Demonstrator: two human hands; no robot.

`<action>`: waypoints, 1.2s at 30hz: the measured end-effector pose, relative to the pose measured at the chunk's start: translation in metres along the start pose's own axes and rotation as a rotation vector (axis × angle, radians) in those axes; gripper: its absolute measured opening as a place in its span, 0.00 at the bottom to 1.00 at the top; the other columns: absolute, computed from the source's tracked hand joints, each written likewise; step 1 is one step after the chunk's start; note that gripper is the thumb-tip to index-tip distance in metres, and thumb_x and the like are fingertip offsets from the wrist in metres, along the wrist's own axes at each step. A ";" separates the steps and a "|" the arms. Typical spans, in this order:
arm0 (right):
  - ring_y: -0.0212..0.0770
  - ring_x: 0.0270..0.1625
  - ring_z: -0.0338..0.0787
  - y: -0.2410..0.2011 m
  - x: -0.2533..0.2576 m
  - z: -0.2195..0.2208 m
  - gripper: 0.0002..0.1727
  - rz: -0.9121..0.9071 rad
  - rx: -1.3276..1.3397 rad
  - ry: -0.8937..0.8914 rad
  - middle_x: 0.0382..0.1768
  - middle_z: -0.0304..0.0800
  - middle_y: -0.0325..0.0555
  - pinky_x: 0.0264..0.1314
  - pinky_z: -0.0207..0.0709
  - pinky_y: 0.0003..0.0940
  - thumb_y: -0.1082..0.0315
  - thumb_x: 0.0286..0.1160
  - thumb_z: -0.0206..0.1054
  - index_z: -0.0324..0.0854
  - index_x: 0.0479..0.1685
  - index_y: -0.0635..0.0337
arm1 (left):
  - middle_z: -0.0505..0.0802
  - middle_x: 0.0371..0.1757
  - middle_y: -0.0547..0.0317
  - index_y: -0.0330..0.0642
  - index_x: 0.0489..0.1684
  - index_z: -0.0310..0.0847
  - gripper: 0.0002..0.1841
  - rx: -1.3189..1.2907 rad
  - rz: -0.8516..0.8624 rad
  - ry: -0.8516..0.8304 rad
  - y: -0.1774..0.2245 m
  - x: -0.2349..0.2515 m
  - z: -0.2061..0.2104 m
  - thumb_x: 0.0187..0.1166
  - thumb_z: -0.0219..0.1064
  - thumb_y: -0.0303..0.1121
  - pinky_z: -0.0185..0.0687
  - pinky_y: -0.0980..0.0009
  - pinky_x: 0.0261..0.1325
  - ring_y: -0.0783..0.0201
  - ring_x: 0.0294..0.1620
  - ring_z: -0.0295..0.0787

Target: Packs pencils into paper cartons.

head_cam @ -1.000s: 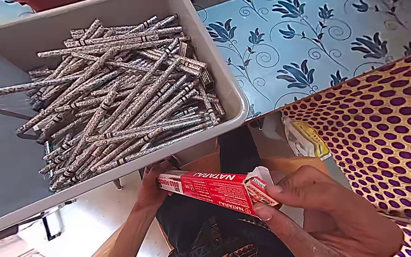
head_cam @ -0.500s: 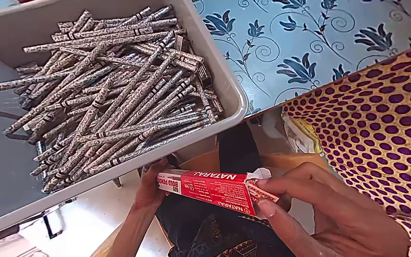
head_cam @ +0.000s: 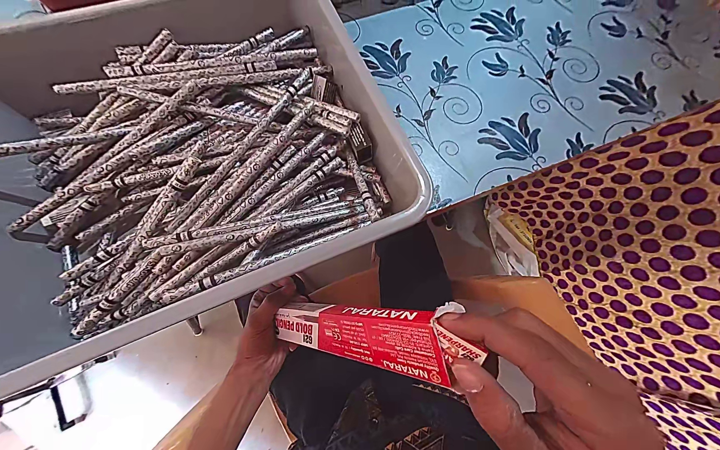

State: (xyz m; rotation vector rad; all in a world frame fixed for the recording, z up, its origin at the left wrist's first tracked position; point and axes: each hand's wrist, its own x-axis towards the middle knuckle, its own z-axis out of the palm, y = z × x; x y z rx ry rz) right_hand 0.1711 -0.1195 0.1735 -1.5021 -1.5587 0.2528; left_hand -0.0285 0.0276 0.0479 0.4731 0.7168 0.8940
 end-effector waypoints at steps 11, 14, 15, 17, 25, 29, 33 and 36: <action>0.20 0.51 0.87 0.014 -0.016 0.014 0.25 0.066 0.062 -0.048 0.48 0.87 0.45 0.54 0.81 0.11 0.50 0.88 0.62 0.73 0.68 0.63 | 0.93 0.21 0.65 0.50 0.27 0.87 0.22 0.110 -0.057 0.065 -0.011 0.004 -0.002 0.84 0.46 0.24 0.83 0.81 0.19 0.77 0.18 0.88; 0.20 0.55 0.89 0.029 -0.028 0.014 0.28 0.133 0.040 -0.066 0.53 0.90 0.45 0.58 0.83 0.13 0.52 0.82 0.68 0.72 0.68 0.65 | 0.94 0.20 0.63 0.49 0.27 0.86 0.21 0.122 -0.132 0.064 -0.026 0.007 -0.008 0.85 0.46 0.24 0.80 0.81 0.14 0.75 0.15 0.87; 0.20 0.55 0.90 0.033 -0.029 0.012 0.27 0.150 0.027 -0.066 0.52 0.91 0.46 0.57 0.84 0.13 0.53 0.82 0.69 0.74 0.67 0.67 | 0.93 0.20 0.62 0.48 0.27 0.86 0.21 0.135 -0.149 0.062 -0.029 0.009 -0.009 0.85 0.46 0.24 0.79 0.81 0.14 0.75 0.14 0.87; 0.20 0.53 0.91 0.036 -0.029 0.010 0.26 0.177 0.015 -0.079 0.51 0.93 0.46 0.55 0.84 0.12 0.54 0.81 0.69 0.76 0.64 0.68 | 0.92 0.19 0.62 0.48 0.27 0.85 0.20 0.181 -0.169 0.056 -0.031 0.014 -0.012 0.86 0.46 0.25 0.78 0.81 0.13 0.76 0.13 0.85; 0.21 0.48 0.90 0.034 -0.021 0.008 0.26 0.153 0.036 -0.131 0.43 0.91 0.47 0.52 0.81 0.10 0.51 0.82 0.67 0.80 0.62 0.66 | 0.92 0.20 0.64 0.49 0.25 0.84 0.21 0.186 -0.155 0.075 -0.027 0.016 -0.015 0.85 0.45 0.25 0.80 0.81 0.17 0.76 0.16 0.87; 0.23 0.46 0.90 0.033 -0.023 0.007 0.23 0.142 0.034 -0.111 0.40 0.90 0.48 0.51 0.81 0.11 0.52 0.87 0.61 0.82 0.61 0.65 | 0.93 0.21 0.63 0.49 0.26 0.83 0.20 0.192 -0.144 0.092 -0.025 0.016 -0.014 0.84 0.45 0.25 0.81 0.81 0.19 0.76 0.17 0.87; 0.21 0.50 0.90 0.032 -0.024 0.009 0.23 0.145 0.071 -0.103 0.45 0.91 0.47 0.54 0.81 0.10 0.53 0.89 0.60 0.79 0.61 0.67 | 0.93 0.22 0.64 0.50 0.27 0.85 0.21 0.212 -0.138 0.059 -0.025 0.016 -0.016 0.85 0.45 0.25 0.82 0.82 0.20 0.76 0.18 0.88; 0.18 0.52 0.88 0.028 -0.025 0.007 0.22 0.170 0.107 -0.130 0.48 0.90 0.46 0.54 0.80 0.09 0.53 0.92 0.56 0.76 0.60 0.67 | 0.94 0.23 0.65 0.52 0.26 0.87 0.21 0.210 -0.123 0.062 -0.026 0.017 -0.015 0.83 0.47 0.23 0.85 0.81 0.25 0.77 0.21 0.89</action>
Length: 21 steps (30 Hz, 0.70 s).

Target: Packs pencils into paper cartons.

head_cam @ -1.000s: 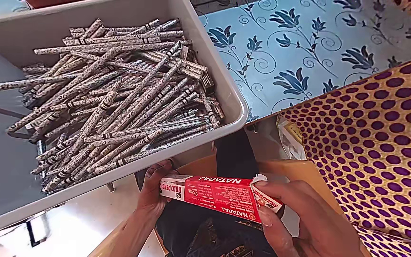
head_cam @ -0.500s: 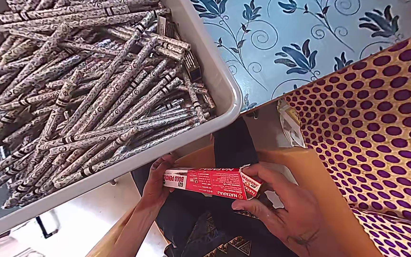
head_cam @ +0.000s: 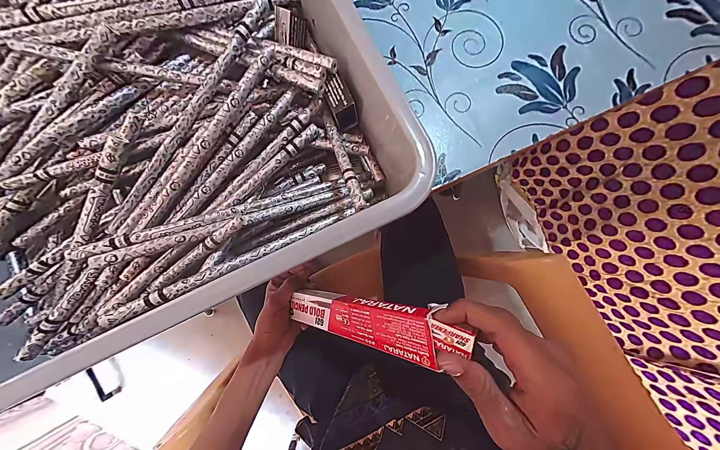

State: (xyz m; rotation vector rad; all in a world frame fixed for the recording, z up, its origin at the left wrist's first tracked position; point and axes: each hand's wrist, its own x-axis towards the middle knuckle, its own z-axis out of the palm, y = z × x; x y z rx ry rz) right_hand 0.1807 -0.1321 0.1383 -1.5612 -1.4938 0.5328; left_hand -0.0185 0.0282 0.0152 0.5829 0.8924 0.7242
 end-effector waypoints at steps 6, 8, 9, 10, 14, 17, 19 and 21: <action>0.21 0.44 0.88 -0.004 -0.003 -0.001 0.21 -0.012 -0.076 0.012 0.40 0.89 0.47 0.48 0.79 0.10 0.55 0.93 0.54 0.79 0.57 0.67 | 0.94 0.23 0.65 0.51 0.27 0.87 0.21 0.041 -0.002 -0.013 0.000 0.000 -0.001 0.84 0.48 0.24 0.83 0.82 0.21 0.77 0.20 0.89; 0.22 0.45 0.88 -0.003 -0.002 0.000 0.21 -0.018 -0.092 0.020 0.40 0.89 0.47 0.49 0.79 0.10 0.55 0.93 0.54 0.80 0.58 0.67 | 0.94 0.23 0.64 0.51 0.27 0.87 0.21 0.036 -0.007 -0.002 0.001 0.000 0.000 0.84 0.47 0.23 0.83 0.81 0.22 0.77 0.19 0.89; 0.21 0.46 0.88 -0.003 -0.002 0.001 0.21 -0.020 -0.094 0.025 0.42 0.90 0.48 0.50 0.78 0.10 0.55 0.93 0.54 0.79 0.59 0.67 | 0.94 0.23 0.65 0.51 0.27 0.86 0.21 0.035 -0.011 -0.002 0.002 -0.001 0.000 0.84 0.47 0.23 0.83 0.81 0.22 0.77 0.20 0.89; 0.20 0.48 0.88 -0.002 -0.002 0.001 0.21 -0.021 -0.088 0.032 0.44 0.90 0.47 0.52 0.79 0.09 0.55 0.93 0.54 0.78 0.60 0.67 | 0.94 0.23 0.65 0.51 0.27 0.86 0.21 0.030 -0.010 -0.009 0.002 -0.002 0.000 0.84 0.48 0.23 0.83 0.81 0.22 0.77 0.19 0.89; 0.14 0.53 0.88 -0.001 -0.001 0.002 0.18 0.006 0.030 0.070 0.49 0.92 0.37 0.56 0.82 0.09 0.55 0.91 0.57 0.71 0.61 0.62 | 0.94 0.22 0.63 0.52 0.25 0.88 0.17 0.027 0.014 -0.093 0.004 0.001 -0.004 0.81 0.55 0.27 0.81 0.81 0.17 0.76 0.17 0.88; 0.12 0.51 0.89 0.000 0.002 0.003 0.16 0.014 0.060 0.086 0.47 0.91 0.32 0.54 0.82 0.08 0.54 0.88 0.61 0.69 0.57 0.57 | 0.94 0.21 0.62 0.51 0.24 0.87 0.17 0.039 0.015 -0.090 0.004 0.001 -0.005 0.82 0.55 0.27 0.81 0.81 0.16 0.76 0.17 0.88; 0.13 0.48 0.88 0.004 0.004 0.004 0.16 0.001 0.030 0.104 0.43 0.90 0.33 0.51 0.81 0.08 0.54 0.86 0.64 0.71 0.56 0.56 | 0.93 0.20 0.63 0.50 0.24 0.86 0.18 0.041 0.000 -0.079 0.003 0.000 -0.004 0.82 0.53 0.27 0.79 0.82 0.14 0.76 0.15 0.87; 0.13 0.48 0.88 0.007 0.006 0.003 0.16 -0.021 0.038 0.112 0.44 0.90 0.32 0.52 0.81 0.07 0.54 0.84 0.66 0.73 0.55 0.55 | 0.93 0.20 0.62 0.50 0.24 0.85 0.18 0.035 -0.015 -0.091 0.003 0.001 -0.005 0.83 0.51 0.26 0.78 0.81 0.13 0.76 0.14 0.87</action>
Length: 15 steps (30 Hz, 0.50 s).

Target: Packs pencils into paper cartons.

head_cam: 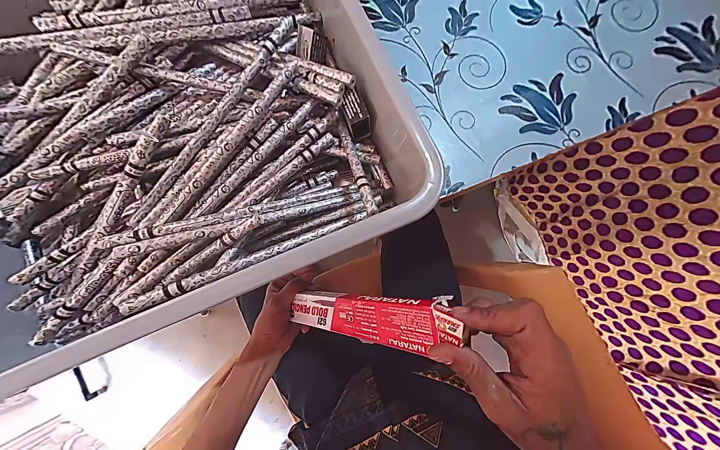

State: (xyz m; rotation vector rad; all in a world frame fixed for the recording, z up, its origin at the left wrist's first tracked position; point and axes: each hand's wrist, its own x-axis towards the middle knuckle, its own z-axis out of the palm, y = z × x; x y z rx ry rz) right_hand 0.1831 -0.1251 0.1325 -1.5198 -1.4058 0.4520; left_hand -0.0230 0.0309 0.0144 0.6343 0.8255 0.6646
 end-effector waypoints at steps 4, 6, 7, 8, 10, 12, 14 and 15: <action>0.13 0.47 0.87 -0.002 0.000 -0.001 0.16 0.006 0.035 -0.006 0.42 0.89 0.33 0.52 0.80 0.06 0.54 0.83 0.67 0.77 0.54 0.55 | 0.92 0.19 0.63 0.50 0.25 0.85 0.18 0.006 -0.003 -0.036 0.000 0.000 -0.001 0.83 0.51 0.26 0.77 0.82 0.12 0.77 0.14 0.86; 0.13 0.47 0.86 0.000 -0.001 0.001 0.16 -0.001 -0.011 0.016 0.42 0.87 0.35 0.51 0.79 0.06 0.54 0.85 0.65 0.77 0.55 0.56 | 0.92 0.19 0.63 0.49 0.25 0.86 0.18 0.008 0.001 -0.009 0.000 0.000 0.001 0.83 0.51 0.25 0.76 0.82 0.12 0.76 0.13 0.85; 0.13 0.47 0.86 0.001 -0.001 0.001 0.16 -0.002 -0.020 0.025 0.42 0.88 0.35 0.51 0.79 0.06 0.54 0.85 0.65 0.77 0.55 0.56 | 0.92 0.19 0.63 0.49 0.25 0.85 0.19 0.011 -0.002 0.011 0.001 -0.001 0.002 0.83 0.50 0.25 0.76 0.82 0.11 0.76 0.13 0.85; 0.13 0.47 0.86 0.003 -0.001 0.001 0.16 -0.005 -0.024 0.028 0.43 0.88 0.35 0.51 0.79 0.06 0.54 0.85 0.64 0.77 0.56 0.56 | 0.92 0.19 0.64 0.49 0.26 0.84 0.19 0.013 -0.007 0.030 0.001 -0.001 0.004 0.84 0.49 0.25 0.75 0.82 0.11 0.77 0.13 0.84; 0.15 0.47 0.85 0.006 -0.001 0.001 0.19 -0.016 -0.024 0.029 0.46 0.86 0.38 0.51 0.77 0.07 0.52 0.88 0.61 0.80 0.64 0.54 | 0.92 0.19 0.64 0.48 0.27 0.84 0.20 0.003 -0.015 0.064 0.003 -0.002 0.007 0.86 0.46 0.25 0.74 0.83 0.11 0.77 0.12 0.84; 0.17 0.51 0.83 0.007 -0.001 0.002 0.24 -0.026 -0.062 0.035 0.50 0.84 0.41 0.53 0.76 0.08 0.48 0.90 0.57 0.81 0.72 0.52 | 0.92 0.19 0.63 0.48 0.29 0.84 0.21 -0.036 -0.010 0.071 0.004 -0.002 0.007 0.87 0.44 0.25 0.75 0.83 0.11 0.76 0.12 0.85; 0.18 0.60 0.80 0.007 -0.002 0.004 0.28 -0.025 -0.121 0.044 0.59 0.80 0.42 0.61 0.74 0.10 0.43 0.90 0.52 0.78 0.79 0.46 | 0.93 0.19 0.62 0.48 0.29 0.85 0.21 -0.077 0.002 0.058 0.006 -0.002 0.008 0.87 0.44 0.25 0.76 0.83 0.11 0.76 0.13 0.85; 0.19 0.67 0.77 0.007 -0.002 0.005 0.29 -0.023 -0.140 0.038 0.66 0.77 0.41 0.68 0.71 0.12 0.40 0.90 0.50 0.75 0.82 0.41 | 0.93 0.19 0.63 0.48 0.28 0.85 0.22 -0.085 0.003 0.058 0.007 -0.004 0.009 0.86 0.44 0.25 0.76 0.83 0.11 0.76 0.13 0.85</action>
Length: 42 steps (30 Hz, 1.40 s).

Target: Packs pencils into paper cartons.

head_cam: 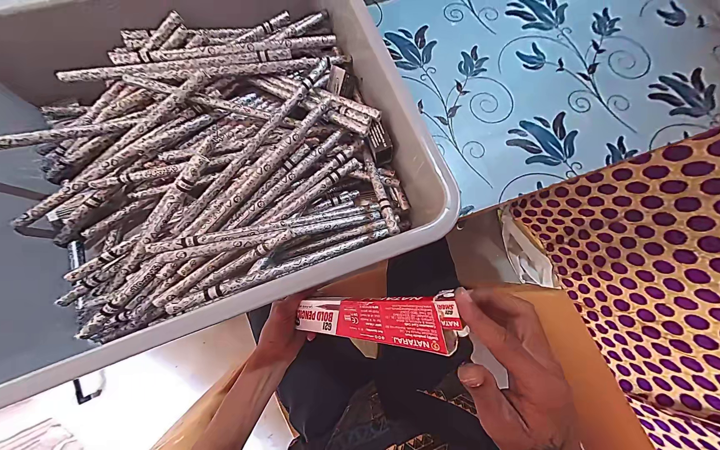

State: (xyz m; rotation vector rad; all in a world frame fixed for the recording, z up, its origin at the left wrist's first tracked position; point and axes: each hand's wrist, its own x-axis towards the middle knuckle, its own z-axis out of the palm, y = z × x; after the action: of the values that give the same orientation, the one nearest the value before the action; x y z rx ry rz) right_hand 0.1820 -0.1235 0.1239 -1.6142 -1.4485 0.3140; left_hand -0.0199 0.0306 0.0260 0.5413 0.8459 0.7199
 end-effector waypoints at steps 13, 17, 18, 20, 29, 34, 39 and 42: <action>0.26 0.78 0.74 -0.007 0.000 0.011 0.34 -0.036 -0.076 -0.047 0.77 0.73 0.46 0.77 0.69 0.18 0.34 0.85 0.51 0.66 0.88 0.33 | 0.94 0.22 0.58 0.45 0.28 0.82 0.20 -0.013 0.025 0.020 0.013 -0.007 -0.005 0.87 0.43 0.25 0.76 0.82 0.12 0.74 0.13 0.86; 0.21 0.80 0.69 -0.009 0.000 0.015 0.34 -0.045 0.048 -0.058 0.78 0.69 0.41 0.79 0.65 0.15 0.37 0.87 0.50 0.65 0.89 0.37 | 0.95 0.23 0.59 0.46 0.27 0.83 0.22 -0.002 0.058 0.052 0.018 -0.010 -0.003 0.85 0.42 0.22 0.79 0.82 0.14 0.74 0.15 0.88; 0.20 0.80 0.70 -0.008 0.000 0.017 0.32 -0.059 0.074 -0.022 0.78 0.70 0.38 0.80 0.66 0.15 0.38 0.88 0.51 0.67 0.87 0.38 | 0.95 0.23 0.59 0.46 0.27 0.83 0.22 0.010 0.071 0.058 0.020 -0.010 -0.003 0.85 0.42 0.22 0.79 0.82 0.14 0.74 0.15 0.88; 0.19 0.77 0.73 -0.005 0.000 0.020 0.28 -0.078 0.075 0.060 0.74 0.74 0.33 0.78 0.69 0.16 0.41 0.89 0.53 0.75 0.81 0.40 | 0.95 0.22 0.60 0.46 0.28 0.83 0.22 0.023 0.090 0.068 0.021 -0.009 -0.003 0.86 0.42 0.22 0.79 0.81 0.14 0.74 0.16 0.88; 0.19 0.72 0.78 -0.002 -0.003 0.017 0.26 -0.032 0.132 0.046 0.69 0.81 0.37 0.74 0.72 0.14 0.46 0.92 0.51 0.80 0.77 0.46 | 0.95 0.23 0.60 0.46 0.30 0.82 0.21 0.029 0.101 0.047 0.021 -0.010 -0.006 0.86 0.41 0.22 0.79 0.83 0.14 0.75 0.14 0.87; 0.18 0.72 0.78 -0.001 -0.004 0.017 0.25 -0.013 0.228 -0.025 0.68 0.83 0.37 0.74 0.72 0.14 0.49 0.92 0.53 0.79 0.79 0.48 | 0.94 0.22 0.63 0.50 0.27 0.86 0.21 0.112 0.111 0.019 0.025 -0.012 -0.013 0.83 0.45 0.24 0.78 0.84 0.14 0.78 0.14 0.85; 0.18 0.68 0.82 -0.007 0.003 0.016 0.21 0.046 0.326 -0.027 0.64 0.87 0.37 0.72 0.76 0.14 0.55 0.91 0.58 0.83 0.75 0.49 | 0.95 0.23 0.62 0.50 0.32 0.89 0.16 0.082 0.110 -0.047 0.020 -0.011 -0.015 0.83 0.54 0.28 0.78 0.83 0.13 0.77 0.13 0.85; 0.19 0.64 0.84 -0.005 0.004 0.016 0.20 0.030 0.307 0.001 0.60 0.88 0.37 0.68 0.79 0.14 0.57 0.88 0.61 0.85 0.72 0.51 | 0.95 0.23 0.61 0.50 0.30 0.88 0.17 0.072 0.125 -0.041 0.021 -0.010 -0.014 0.84 0.52 0.27 0.78 0.84 0.13 0.76 0.13 0.86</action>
State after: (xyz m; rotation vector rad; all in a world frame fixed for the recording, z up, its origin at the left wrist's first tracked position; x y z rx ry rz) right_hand 0.1683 -0.1133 0.1204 -1.3868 -1.3047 0.5258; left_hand -0.0437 0.0385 0.0370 0.6758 0.8074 0.7924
